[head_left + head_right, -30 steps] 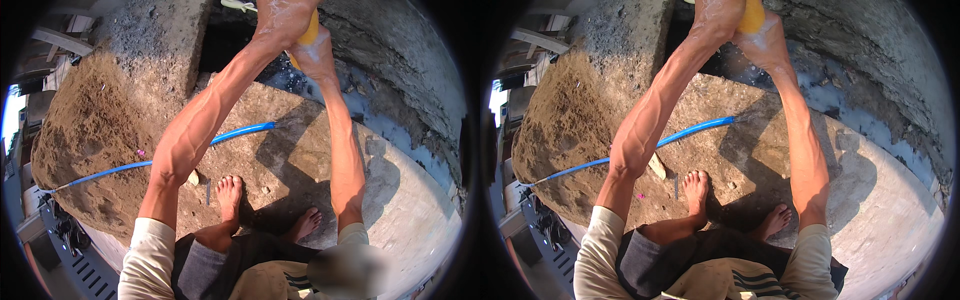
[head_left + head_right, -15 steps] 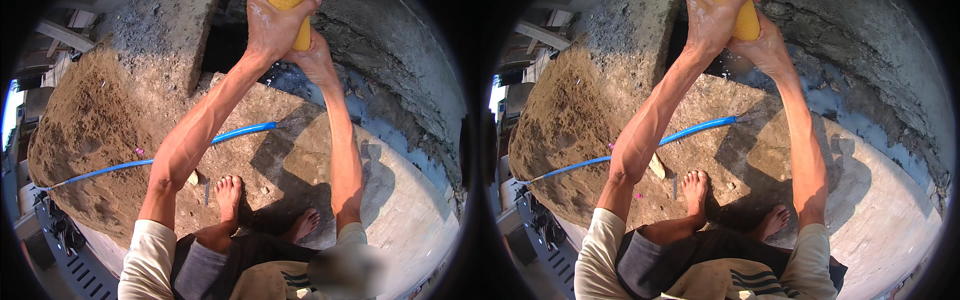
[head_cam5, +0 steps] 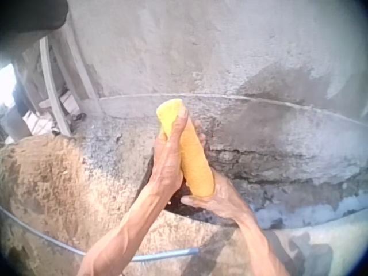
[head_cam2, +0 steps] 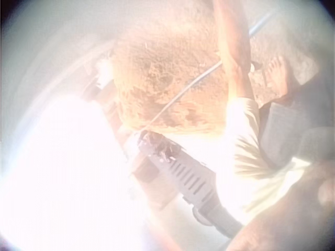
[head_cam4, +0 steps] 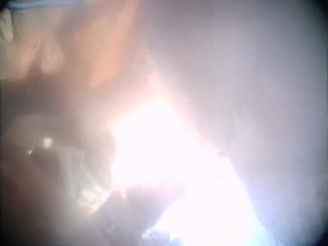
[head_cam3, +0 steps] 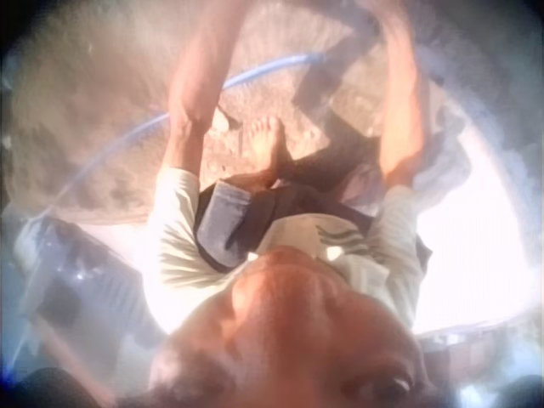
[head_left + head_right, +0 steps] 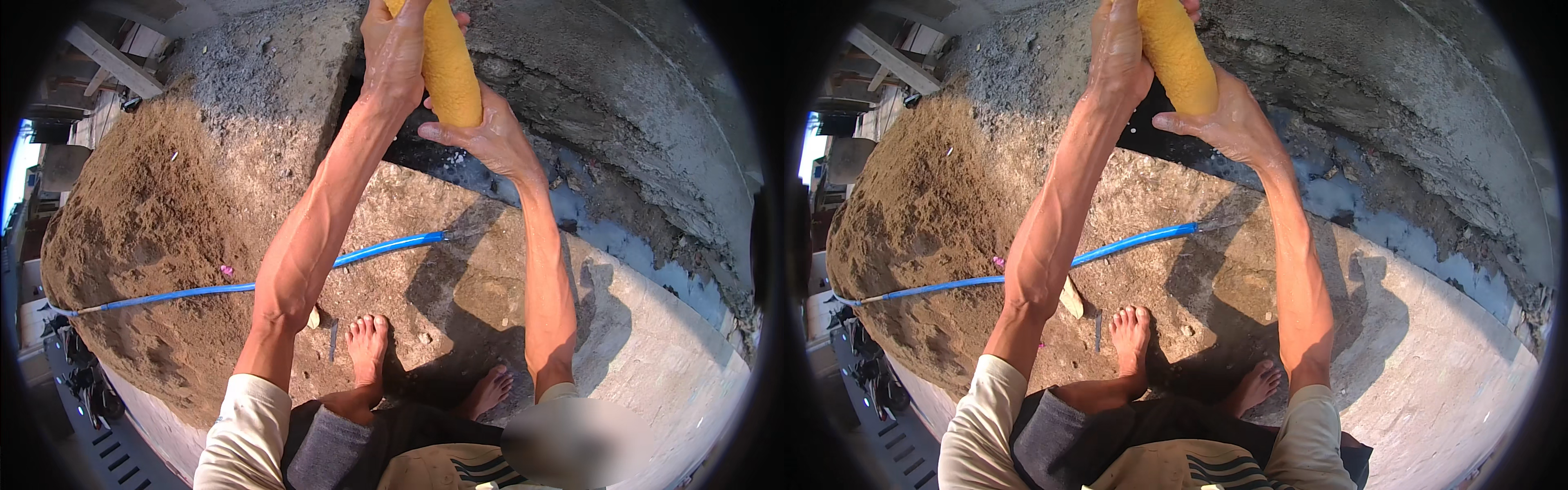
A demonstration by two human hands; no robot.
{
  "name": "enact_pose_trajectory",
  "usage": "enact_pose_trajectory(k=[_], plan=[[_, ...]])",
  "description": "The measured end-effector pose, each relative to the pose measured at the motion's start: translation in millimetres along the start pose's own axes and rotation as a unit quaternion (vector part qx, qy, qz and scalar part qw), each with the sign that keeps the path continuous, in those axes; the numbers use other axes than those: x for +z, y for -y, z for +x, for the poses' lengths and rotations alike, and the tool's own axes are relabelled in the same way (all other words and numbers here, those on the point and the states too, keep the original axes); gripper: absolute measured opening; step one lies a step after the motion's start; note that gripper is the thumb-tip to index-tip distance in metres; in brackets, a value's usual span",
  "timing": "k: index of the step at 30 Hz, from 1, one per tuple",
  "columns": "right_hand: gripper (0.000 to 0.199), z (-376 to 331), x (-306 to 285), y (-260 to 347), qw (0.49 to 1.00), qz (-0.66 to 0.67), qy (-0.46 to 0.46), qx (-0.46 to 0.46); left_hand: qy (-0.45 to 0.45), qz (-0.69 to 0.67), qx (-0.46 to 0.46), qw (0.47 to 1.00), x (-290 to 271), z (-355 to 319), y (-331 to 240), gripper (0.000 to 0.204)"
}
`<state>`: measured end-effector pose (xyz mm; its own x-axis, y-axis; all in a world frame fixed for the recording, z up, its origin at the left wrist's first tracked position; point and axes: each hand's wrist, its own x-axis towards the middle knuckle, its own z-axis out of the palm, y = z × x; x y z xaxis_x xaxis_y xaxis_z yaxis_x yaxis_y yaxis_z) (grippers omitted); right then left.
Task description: The person rinses a yellow paint roller under a running water hose, squeezing and rotating it to remove paint. The person then walks indoors, picks up a paintbrush, and carries a bucket of water.
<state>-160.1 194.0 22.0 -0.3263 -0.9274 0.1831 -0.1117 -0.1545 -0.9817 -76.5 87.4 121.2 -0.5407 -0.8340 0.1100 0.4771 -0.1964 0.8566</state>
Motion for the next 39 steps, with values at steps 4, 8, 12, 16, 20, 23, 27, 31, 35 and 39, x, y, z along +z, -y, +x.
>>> enact_pose_trajectory(k=[4, 8, 12, 16, 20, 23, 27, 31, 35, 39], plan=[[0.064, 5.4, 0.1, 20.4, 0.999, 0.051, 0.014, 0.007, -0.027, 0.113, 0.013, 0.993, -2.6, 1.7, 4.6, 0.032], [0.042, -2.9, 0.3, 13.2, 0.998, 0.046, 0.006, 0.030, 0.030, 0.113, 0.058, 0.991, 10.0, -10.6, -2.4, 0.027], [0.027, -7.4, 0.1, 9.5, 1.000, 0.001, 0.003, -0.010, 0.037, 0.040, 0.077, 0.996, 18.6, -10.4, -14.8, 0.024], [0.045, -11.1, 17.4, 8.3, 0.996, -0.041, -0.075, -0.029, 0.038, 0.060, 0.096, 0.993, 0.9, 3.9, -5.7, 0.016], [0.058, -74.8, 51.6, -18.3, 0.899, -0.143, -0.413, -0.003, 0.002, 0.044, 0.082, 0.996, -8.4, 23.6, 12.1, 0.014], [0.046, -168.7, 103.2, -65.4, 0.847, -0.141, -0.452, 0.243, 0.038, 0.045, 0.105, 0.993, -5.0, 27.8, 23.5, 0.027], [0.057, -191.4, 147.2, -61.4, 0.861, -0.216, -0.291, 0.356, 0.046, 0.073, 0.110, 0.990, -5.9, 11.7, 14.5, 0.038], [0.046, -183.6, 140.9, -50.5, 0.882, -0.228, -0.270, 0.312, 0.099, -0.025, -0.016, 0.995, -20.9, 18.6, 21.0, 0.046], [0.036, -158.5, 160.1, -37.7, 0.925, -0.120, -0.287, 0.221, 0.156, 0.014, -0.055, 0.986, -23.9, 19.9, 34.7, 0.049], [0.034, -119.3, 166.4, -0.4, 0.955, 0.018, -0.243, 0.169, 0.256, -0.004, -0.102, 0.961, -36.4, 14.0, 44.1, 0.038]])
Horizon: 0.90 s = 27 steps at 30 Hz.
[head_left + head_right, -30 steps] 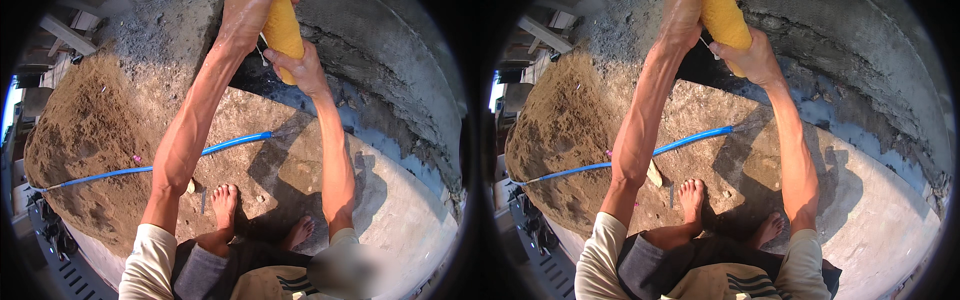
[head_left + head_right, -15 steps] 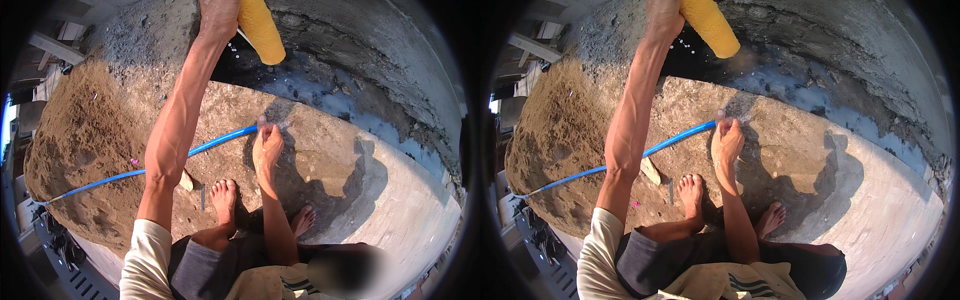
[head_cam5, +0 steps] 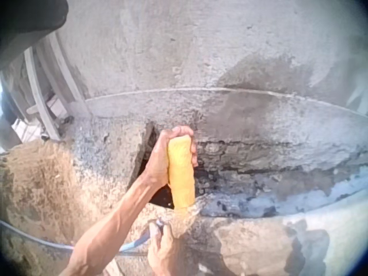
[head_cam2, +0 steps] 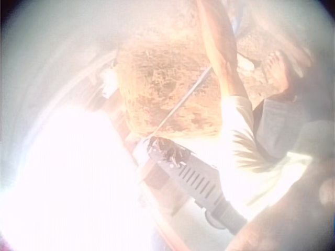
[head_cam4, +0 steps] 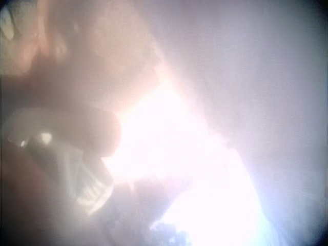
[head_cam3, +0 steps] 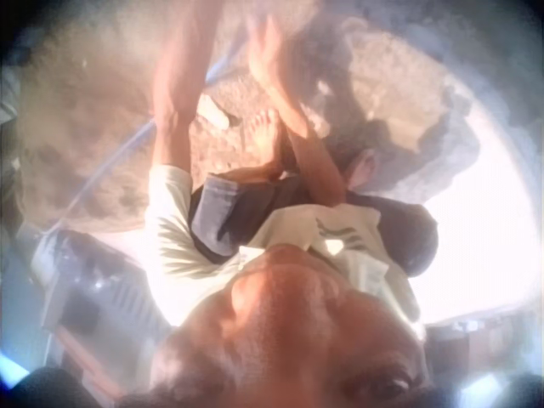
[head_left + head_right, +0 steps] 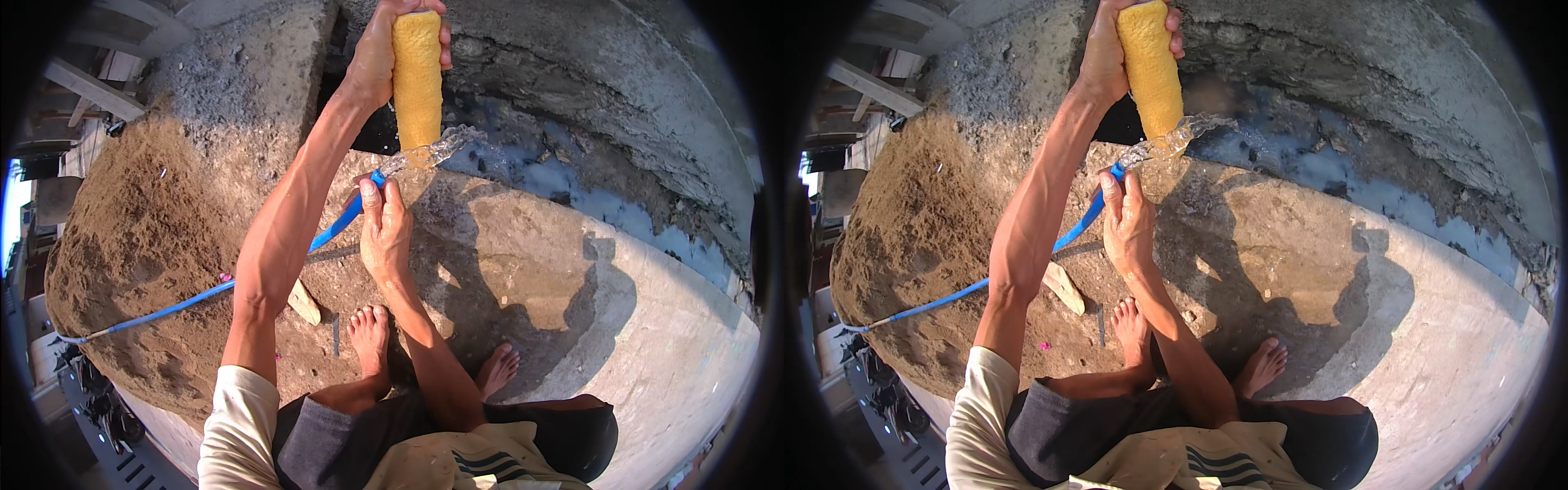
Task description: The person rinses a yellow paint roller under a running water hose, squeezing and rotating it to remove paint. The person then walks indoors, picks up a paintbrush, and carries a bucket of water.
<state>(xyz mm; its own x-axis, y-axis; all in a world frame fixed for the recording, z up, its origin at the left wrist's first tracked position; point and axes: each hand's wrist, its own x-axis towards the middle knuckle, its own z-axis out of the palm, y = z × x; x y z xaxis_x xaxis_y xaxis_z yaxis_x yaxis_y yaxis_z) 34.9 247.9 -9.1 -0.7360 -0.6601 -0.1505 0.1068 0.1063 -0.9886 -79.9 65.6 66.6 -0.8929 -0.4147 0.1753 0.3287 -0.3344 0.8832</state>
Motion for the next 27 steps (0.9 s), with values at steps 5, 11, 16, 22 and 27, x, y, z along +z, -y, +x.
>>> enact_pose_trajectory(k=[5, 11, 16, 22, 27], plan=[[0.045, 20.5, -1.9, 63.6, 0.975, 0.221, 0.031, 0.001, 0.028, 0.004, -0.061, 0.998, -2.9, -0.8, 11.1, 0.036], [0.046, 32.9, -18.4, 97.2, 0.971, 0.230, 0.045, 0.040, 0.042, -0.001, -0.091, 0.995, -2.7, -1.3, 9.5, 0.038], [0.047, 30.4, -17.5, 97.4, 0.967, 0.250, 0.047, 0.022, -0.001, 0.021, -0.106, 0.994, 14.4, -2.3, 6.1, 0.041], [0.052, 27.0, -19.5, 92.3, 0.960, 0.276, 0.039, 0.023, -0.019, -0.029, -0.073, 0.997, 18.5, -11.8, 5.7, 0.036], [0.052, 26.2, -19.0, 94.7, 0.958, 0.279, 0.064, 0.034, -0.107, 0.143, -0.006, 0.984, 17.7, -11.9, 9.4, 0.039]])
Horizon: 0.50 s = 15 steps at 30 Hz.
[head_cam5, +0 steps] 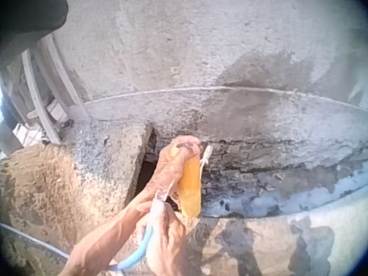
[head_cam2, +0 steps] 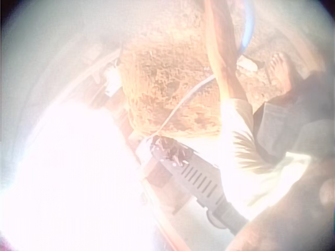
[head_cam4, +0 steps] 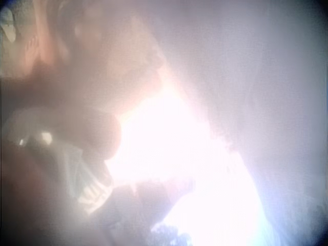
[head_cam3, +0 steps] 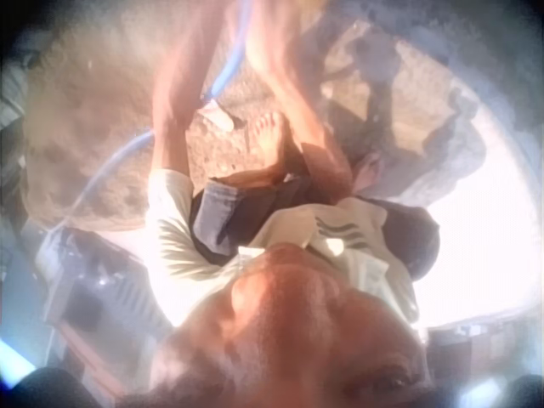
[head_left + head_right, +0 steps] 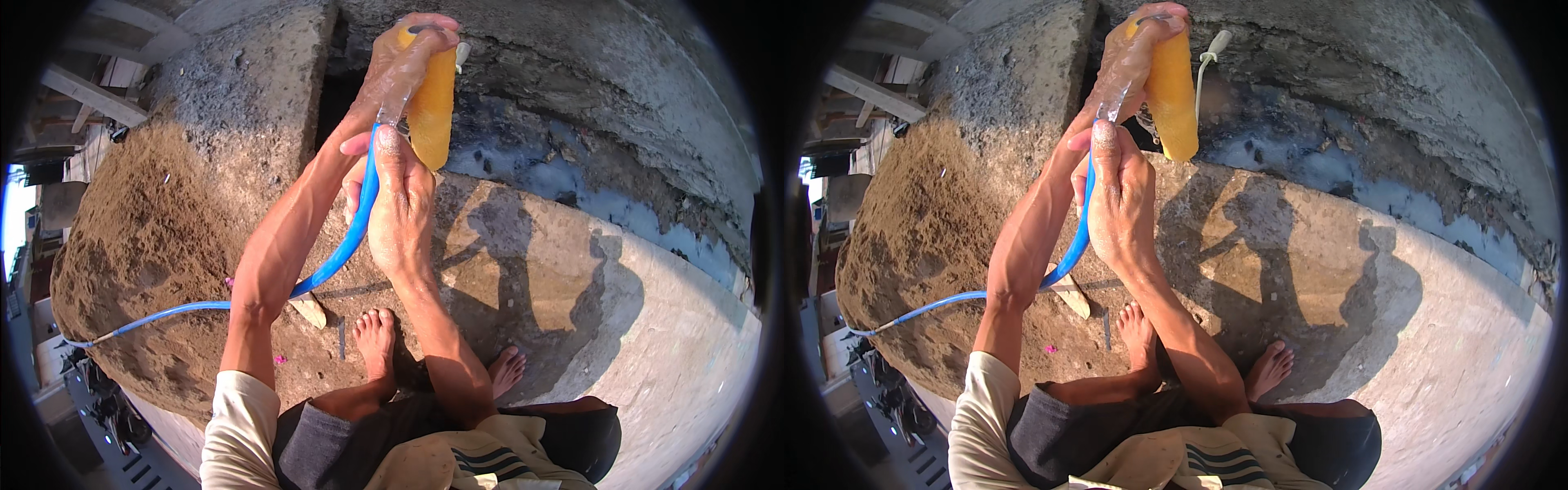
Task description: The person rinses a yellow paint roller under a running water hose, squeezing and rotating it to remove paint. The person then walks indoors, picks up a paintbrush, and carries a bucket of water.
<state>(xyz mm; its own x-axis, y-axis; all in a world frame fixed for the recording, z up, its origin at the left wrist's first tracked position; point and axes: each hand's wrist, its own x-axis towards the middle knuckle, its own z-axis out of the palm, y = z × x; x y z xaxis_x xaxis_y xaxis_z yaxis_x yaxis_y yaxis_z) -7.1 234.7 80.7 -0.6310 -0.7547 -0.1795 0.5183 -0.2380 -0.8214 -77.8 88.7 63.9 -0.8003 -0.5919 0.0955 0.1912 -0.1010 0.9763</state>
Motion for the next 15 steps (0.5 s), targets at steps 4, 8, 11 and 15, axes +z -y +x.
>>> enact_pose_trajectory(k=[4, 8, 11, 15], plan=[[0.052, -2.3, -1.6, -7.9, 1.000, -0.006, 0.002, 0.010, -0.042, 0.057, 0.033, 0.997, 11.8, 6.0, 3.2, 0.040], [0.052, -6.4, -2.2, -14.5, 0.999, 0.011, -0.039, 0.033, -0.071, 0.024, 0.017, 0.997, 8.9, 8.2, -6.8, 0.038], [0.054, -7.4, -17.0, -35.4, 0.997, 0.009, -0.050, 0.060, -0.054, -0.063, 0.020, 0.996, -0.6, 10.3, -6.7, 0.041], [0.053, -2.6, -29.5, -50.4, 0.994, -0.024, -0.080, 0.071, -0.062, -0.108, 0.030, 0.992, -5.1, 12.9, -4.0, 0.036]])
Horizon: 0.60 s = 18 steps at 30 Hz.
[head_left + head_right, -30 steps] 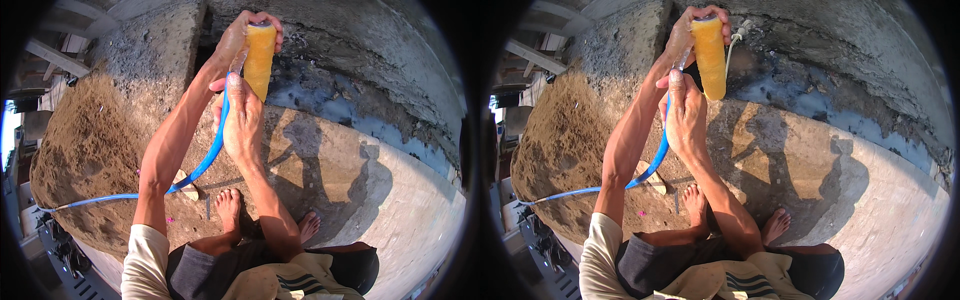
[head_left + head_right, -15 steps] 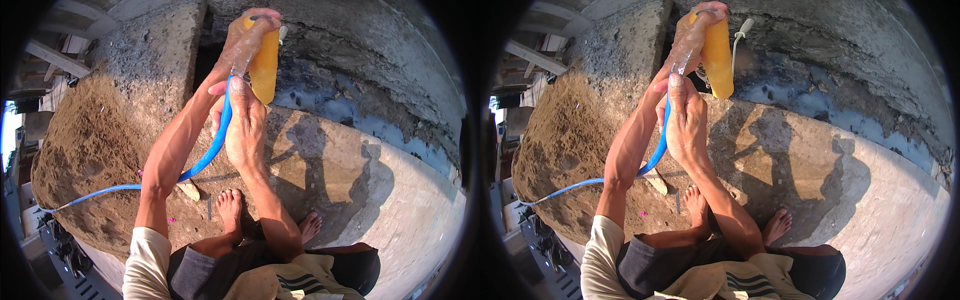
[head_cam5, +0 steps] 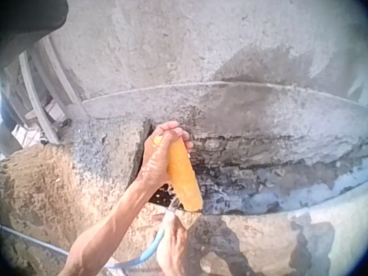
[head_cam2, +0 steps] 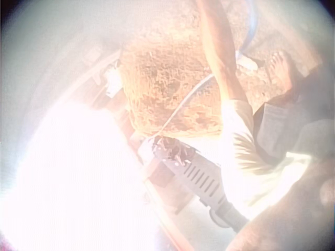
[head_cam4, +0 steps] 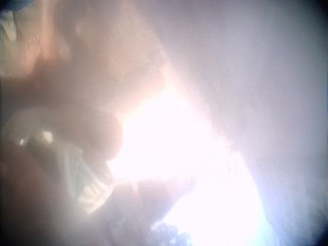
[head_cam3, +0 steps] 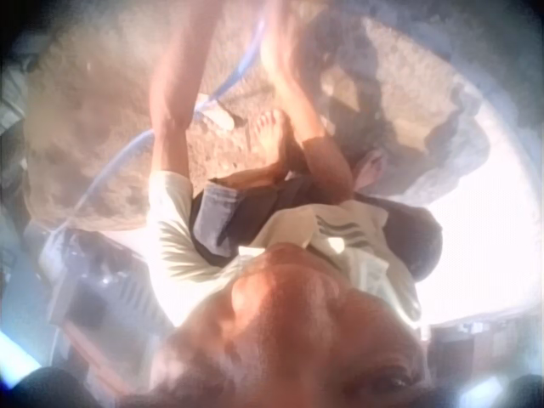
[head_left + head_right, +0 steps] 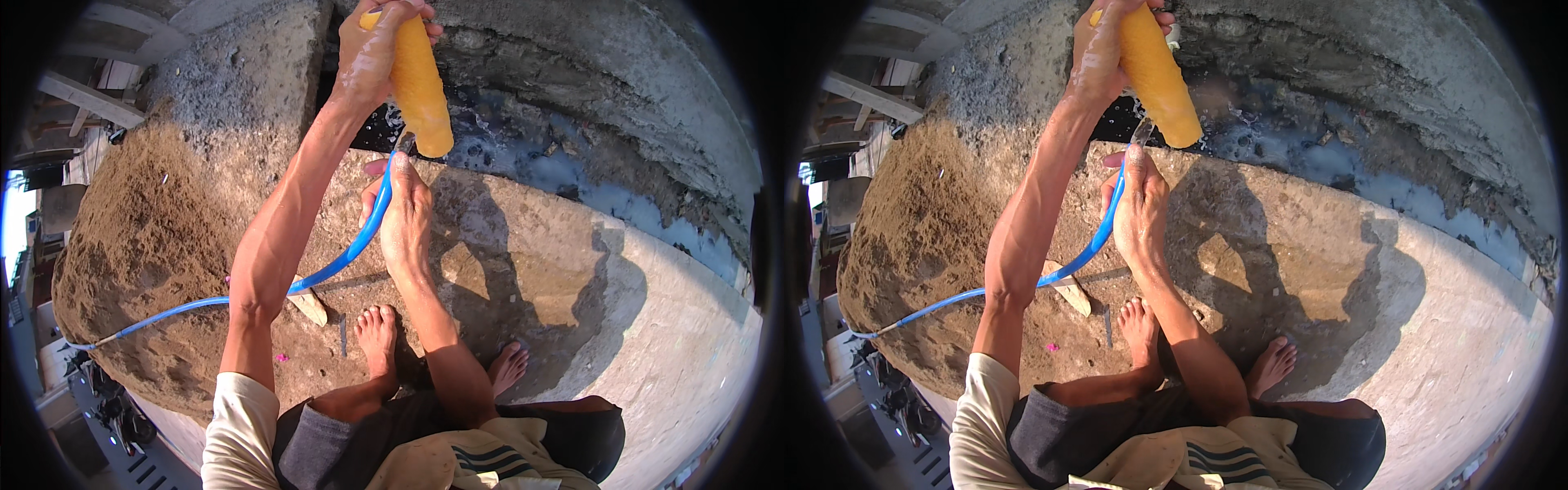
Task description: The person rinses a yellow paint roller under a running water hose, squeezing and rotating it to remove paint. The person then walks indoors, picks up a paintbrush, and carries a bucket of water.
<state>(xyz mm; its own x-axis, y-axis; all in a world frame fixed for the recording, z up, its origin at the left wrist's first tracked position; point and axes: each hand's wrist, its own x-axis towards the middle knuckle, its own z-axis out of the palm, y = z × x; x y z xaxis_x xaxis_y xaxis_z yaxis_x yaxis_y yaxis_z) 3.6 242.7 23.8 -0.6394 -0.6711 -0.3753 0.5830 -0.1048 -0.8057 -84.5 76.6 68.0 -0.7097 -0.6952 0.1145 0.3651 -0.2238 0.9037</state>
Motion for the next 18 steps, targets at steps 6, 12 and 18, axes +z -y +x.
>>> enact_pose_trajectory(k=[6, 12, 18], plan=[[0.052, -6.9, 26.5, 32.1, 0.996, 0.020, 0.079, -0.033, -0.010, 0.046, 0.011, 0.999, -10.7, 2.1, 6.8, 0.034], [0.053, -6.0, 22.3, 39.3, 0.995, 0.052, 0.085, -0.027, -0.022, 0.087, 0.027, 0.996, -28.4, 5.4, 13.9, 0.029], [0.058, 5.6, -9.4, -5.3, 0.998, 0.020, 0.026, 0.051, -0.049, 0.024, -0.004, 0.999, -6.0, 2.7, -1.5, 0.030]])
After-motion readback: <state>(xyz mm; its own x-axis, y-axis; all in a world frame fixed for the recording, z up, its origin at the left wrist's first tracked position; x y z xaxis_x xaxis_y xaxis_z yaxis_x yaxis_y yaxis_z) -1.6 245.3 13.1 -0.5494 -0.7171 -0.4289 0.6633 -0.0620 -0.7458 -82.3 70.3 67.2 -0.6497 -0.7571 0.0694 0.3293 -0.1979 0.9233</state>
